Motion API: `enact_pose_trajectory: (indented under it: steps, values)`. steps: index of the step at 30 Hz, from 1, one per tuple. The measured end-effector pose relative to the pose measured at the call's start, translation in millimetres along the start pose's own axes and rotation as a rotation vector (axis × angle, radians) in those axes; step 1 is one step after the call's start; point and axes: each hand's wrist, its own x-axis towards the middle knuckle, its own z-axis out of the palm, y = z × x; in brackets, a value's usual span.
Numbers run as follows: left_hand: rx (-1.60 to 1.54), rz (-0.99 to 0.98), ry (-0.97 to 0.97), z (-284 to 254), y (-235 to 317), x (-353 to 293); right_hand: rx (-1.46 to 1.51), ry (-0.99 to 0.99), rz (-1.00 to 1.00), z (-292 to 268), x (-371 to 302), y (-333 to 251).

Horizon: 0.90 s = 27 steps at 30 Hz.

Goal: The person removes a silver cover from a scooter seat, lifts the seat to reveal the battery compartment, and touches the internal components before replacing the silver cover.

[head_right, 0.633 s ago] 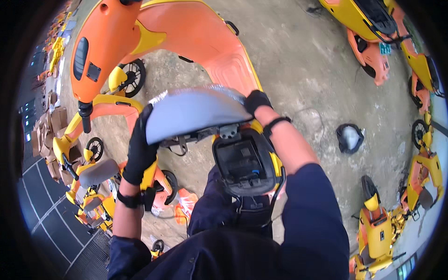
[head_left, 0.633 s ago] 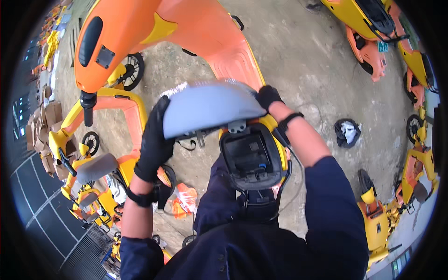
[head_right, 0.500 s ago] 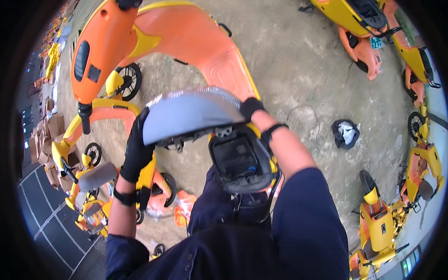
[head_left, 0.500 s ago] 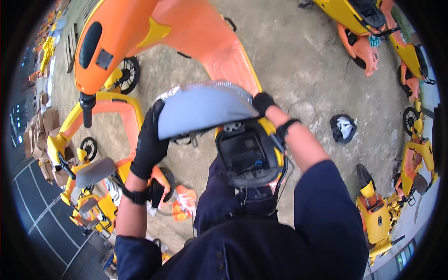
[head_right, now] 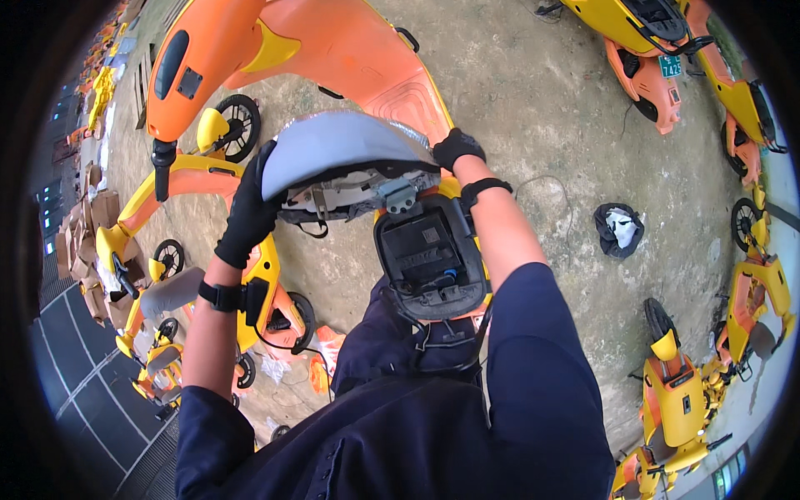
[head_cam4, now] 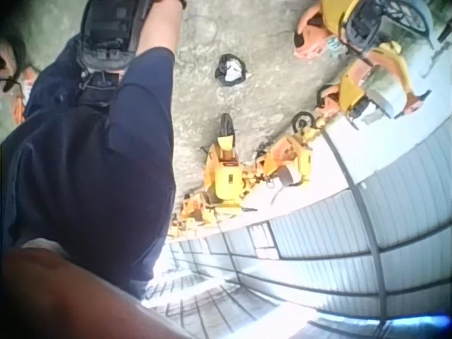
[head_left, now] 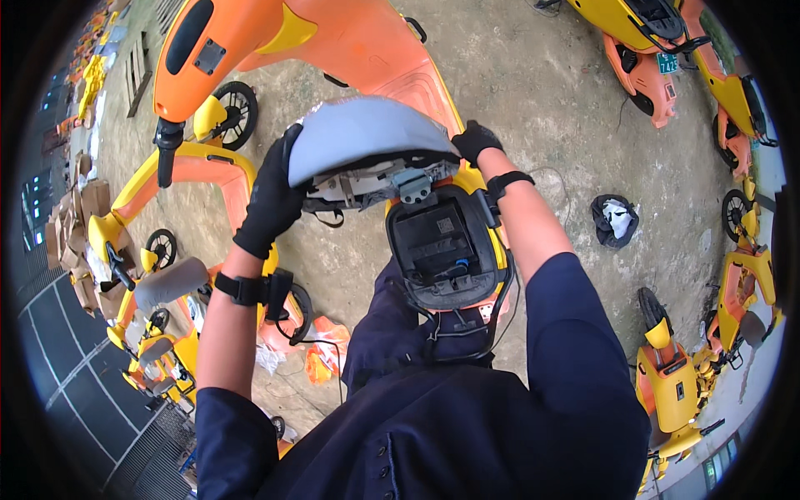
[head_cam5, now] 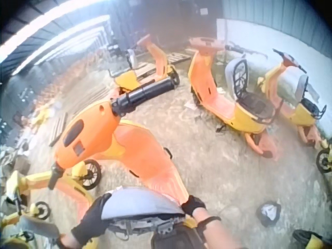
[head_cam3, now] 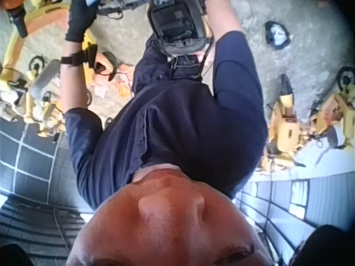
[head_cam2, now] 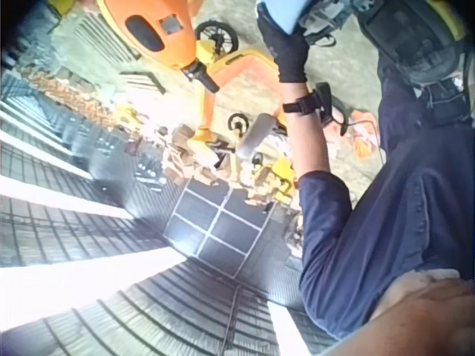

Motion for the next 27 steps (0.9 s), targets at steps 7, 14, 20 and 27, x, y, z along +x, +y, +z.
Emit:
enact_pose_trajectory:
  steps: [7, 14, 20, 27]
  values:
    - [0.075, 0.035, 0.026, -4, -8, -5, 0.271, 0.027, -0.860, -3, -62, 1]
    - [0.000, -0.043, -0.013, 4, 2, -3, 0.021, 0.031, -0.782, -24, -82, -1]
    - [-0.107, -0.046, -0.031, -4, -4, 2, 0.015, 0.057, -0.831, -14, -67, 5]
    - [-0.191, -0.073, -0.469, -50, 9, 9, -0.150, -0.026, -0.690, -24, -84, -15]
